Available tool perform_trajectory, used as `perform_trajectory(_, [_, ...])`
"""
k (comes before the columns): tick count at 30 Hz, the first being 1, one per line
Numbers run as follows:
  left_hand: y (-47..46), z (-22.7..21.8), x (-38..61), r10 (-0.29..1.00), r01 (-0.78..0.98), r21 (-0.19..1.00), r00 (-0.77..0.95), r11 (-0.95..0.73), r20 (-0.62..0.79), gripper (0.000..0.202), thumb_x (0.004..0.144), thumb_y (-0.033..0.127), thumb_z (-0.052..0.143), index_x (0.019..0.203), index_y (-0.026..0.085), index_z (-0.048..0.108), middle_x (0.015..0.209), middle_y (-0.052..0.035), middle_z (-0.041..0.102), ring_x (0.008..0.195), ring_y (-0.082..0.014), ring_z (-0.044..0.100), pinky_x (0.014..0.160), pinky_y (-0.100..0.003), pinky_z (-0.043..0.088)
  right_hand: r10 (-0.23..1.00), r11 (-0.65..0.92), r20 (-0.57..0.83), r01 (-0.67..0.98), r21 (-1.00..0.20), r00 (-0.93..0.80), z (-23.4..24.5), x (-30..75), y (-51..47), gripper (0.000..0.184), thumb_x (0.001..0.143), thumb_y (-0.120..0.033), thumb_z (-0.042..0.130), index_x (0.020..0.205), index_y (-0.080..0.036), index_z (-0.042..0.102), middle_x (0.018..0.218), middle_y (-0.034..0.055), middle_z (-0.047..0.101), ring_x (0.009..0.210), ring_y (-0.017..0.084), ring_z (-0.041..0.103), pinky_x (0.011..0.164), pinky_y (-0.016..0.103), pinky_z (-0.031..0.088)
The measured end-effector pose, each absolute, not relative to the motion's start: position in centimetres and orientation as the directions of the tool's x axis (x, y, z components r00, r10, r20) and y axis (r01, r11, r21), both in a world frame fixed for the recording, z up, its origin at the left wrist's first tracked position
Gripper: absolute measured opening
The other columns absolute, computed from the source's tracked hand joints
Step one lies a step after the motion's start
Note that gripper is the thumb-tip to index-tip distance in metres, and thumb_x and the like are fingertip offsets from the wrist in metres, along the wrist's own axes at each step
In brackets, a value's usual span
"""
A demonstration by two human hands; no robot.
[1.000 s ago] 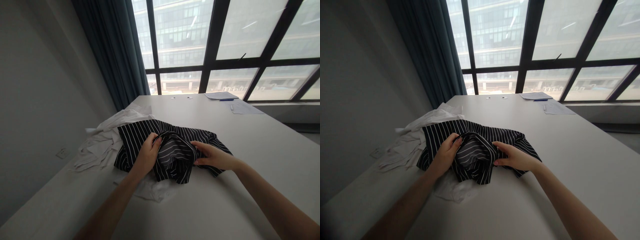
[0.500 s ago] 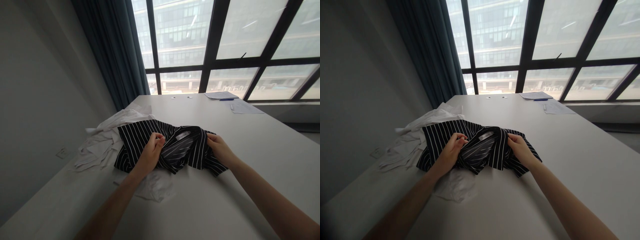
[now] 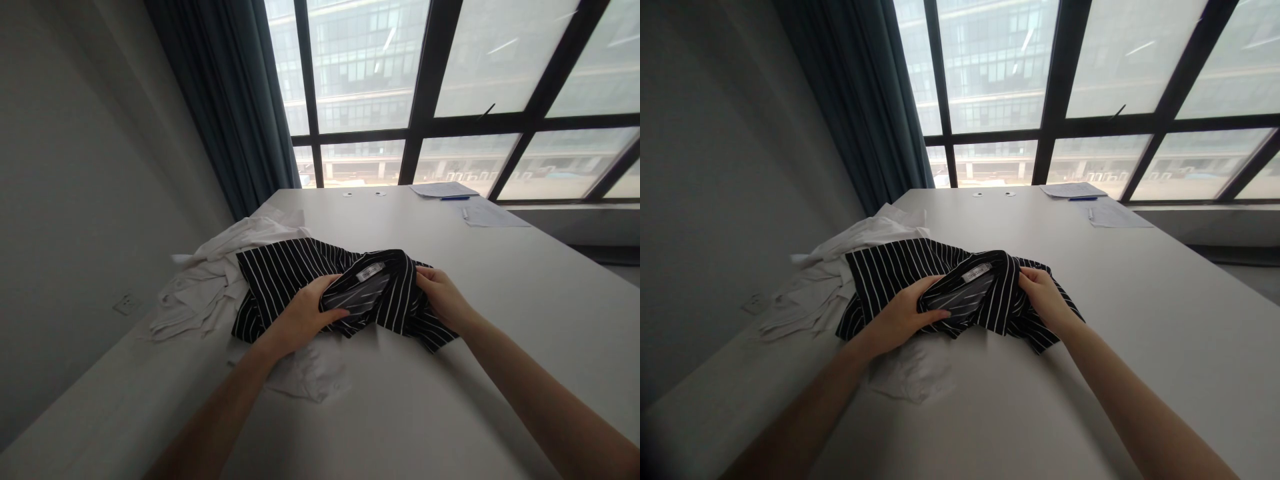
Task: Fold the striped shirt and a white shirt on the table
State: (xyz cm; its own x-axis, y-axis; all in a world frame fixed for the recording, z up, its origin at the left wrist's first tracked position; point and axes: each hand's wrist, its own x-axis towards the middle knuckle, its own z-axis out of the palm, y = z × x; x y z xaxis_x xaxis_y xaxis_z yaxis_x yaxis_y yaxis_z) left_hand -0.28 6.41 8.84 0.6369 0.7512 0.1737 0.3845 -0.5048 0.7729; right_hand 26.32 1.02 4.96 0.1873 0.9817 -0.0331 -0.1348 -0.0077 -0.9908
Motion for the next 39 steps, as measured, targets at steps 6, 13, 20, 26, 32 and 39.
perform_trajectory(6, [6.9,9.0,-0.3,0.787,0.408,0.744,0.564,-0.529,0.25,0.028,0.095,0.034,0.047,0.105,0.019,0.068,0.102,-0.004,0.072,0.094,-0.0231,0.067,0.086,-0.035,0.051,0.989,-0.044,-0.05,-0.044,-0.998,0.139,5.0,26.7,0.9,0.04,0.071,-0.056,0.075,0.078,-0.017,0.073,0.064,0.0019,0.067,0.056,0.015,0.059,0.055,0.029,0.047])
perform_trajectory(13, [7.2,8.7,-0.4,0.829,0.493,0.678,0.439,-0.545,0.347,0.028,0.094,0.035,0.044,0.091,0.019,0.067,0.088,-0.0037,0.072,0.083,-0.0223,0.067,0.078,-0.032,0.049,0.998,0.058,0.06,0.181,-0.982,0.004,5.7,26.8,0.6,0.048,0.086,-0.044,0.061,0.132,-0.029,0.056,0.1,0.0031,0.071,0.085,0.02,0.065,0.08,0.037,0.053])
perform_trajectory(20, [7.4,8.6,-0.4,0.856,0.543,0.666,0.392,-0.512,0.337,0.028,0.095,0.034,0.043,0.092,0.019,0.066,0.088,-0.0048,0.073,0.087,-0.0245,0.068,0.077,-0.032,0.049,0.935,0.348,0.271,0.448,-0.824,-0.228,5.4,26.7,0.1,0.073,0.085,-0.023,0.055,0.15,-0.04,0.025,0.148,0.0058,0.041,0.113,0.023,0.057,0.097,0.044,0.049])
perform_trajectory(26, [7.3,8.4,-0.4,0.842,0.583,0.608,0.395,-0.539,0.367,0.029,0.096,0.033,0.043,0.099,0.02,0.068,0.095,-0.0059,0.074,0.091,-0.0256,0.069,0.082,-0.034,0.051,0.889,0.456,0.352,0.639,-0.619,-0.293,6.0,25.4,-0.2,0.058,0.089,-0.036,0.058,0.143,-0.038,0.038,0.149,0.0062,0.038,0.134,0.029,0.041,0.107,0.049,0.04])
perform_trajectory(32, [7.3,8.4,-0.5,0.839,0.673,0.508,0.37,-0.538,0.398,0.033,0.096,0.028,0.041,0.114,0.018,0.066,0.102,-0.0092,0.074,0.094,-0.0284,0.069,0.088,-0.039,0.051,0.888,0.453,0.351,0.701,-0.55,-0.299,6.1,25.6,-0.1,0.015,0.091,-0.039,0.056,0.091,-0.025,0.063,0.145,0.0085,0.043,0.117,0.027,0.057,0.098,0.043,0.046])
perform_trajectory(39, [7.6,8.9,-0.9,0.84,0.601,0.587,0.397,-0.542,0.37,0.035,0.095,0.021,0.037,0.119,0.019,0.062,0.108,-0.0068,0.072,0.1,-0.0249,0.067,0.093,-0.036,0.049,0.908,0.366,0.389,0.739,-0.566,-0.152,6.9,25.9,-0.2,0.006,0.083,-0.028,0.057,0.08,-0.024,0.054,0.078,0.0003,0.06,0.07,0.016,0.054,0.065,0.029,0.044])
